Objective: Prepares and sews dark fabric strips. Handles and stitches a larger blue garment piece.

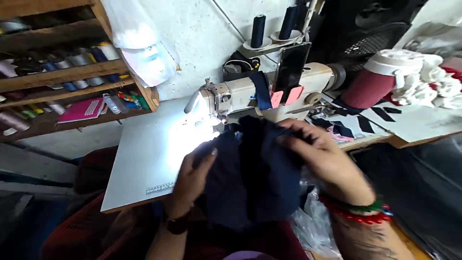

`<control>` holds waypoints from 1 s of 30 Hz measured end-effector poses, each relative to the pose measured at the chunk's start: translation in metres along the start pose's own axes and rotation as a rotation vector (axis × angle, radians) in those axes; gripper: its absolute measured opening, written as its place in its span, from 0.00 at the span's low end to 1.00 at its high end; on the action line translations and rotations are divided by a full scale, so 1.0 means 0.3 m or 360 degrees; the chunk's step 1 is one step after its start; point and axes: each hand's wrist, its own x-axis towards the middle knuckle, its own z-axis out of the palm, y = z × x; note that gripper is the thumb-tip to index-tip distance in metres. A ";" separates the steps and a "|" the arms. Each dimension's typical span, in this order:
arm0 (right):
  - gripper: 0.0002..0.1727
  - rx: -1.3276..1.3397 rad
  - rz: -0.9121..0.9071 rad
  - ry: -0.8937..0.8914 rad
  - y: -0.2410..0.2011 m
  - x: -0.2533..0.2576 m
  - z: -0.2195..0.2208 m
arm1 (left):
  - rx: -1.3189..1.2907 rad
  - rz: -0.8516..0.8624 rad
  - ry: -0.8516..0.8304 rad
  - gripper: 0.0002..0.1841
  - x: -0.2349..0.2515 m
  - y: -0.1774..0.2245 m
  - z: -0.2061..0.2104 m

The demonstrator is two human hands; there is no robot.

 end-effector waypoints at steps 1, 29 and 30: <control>0.10 -0.0080 -0.0025 0.0018 -0.015 0.008 -0.047 | 0.0038 -0.0025 0.0051 0.11 0.021 0.022 -0.063; 0.13 -0.1401 0.0149 -0.0179 0.377 0.071 0.076 | 0.1698 0.0312 -0.0474 0.12 0.212 -0.416 -0.266; 0.13 -0.1313 0.0147 -0.0246 0.407 0.039 0.134 | 0.1607 0.0444 -0.0582 0.13 0.179 -0.446 -0.221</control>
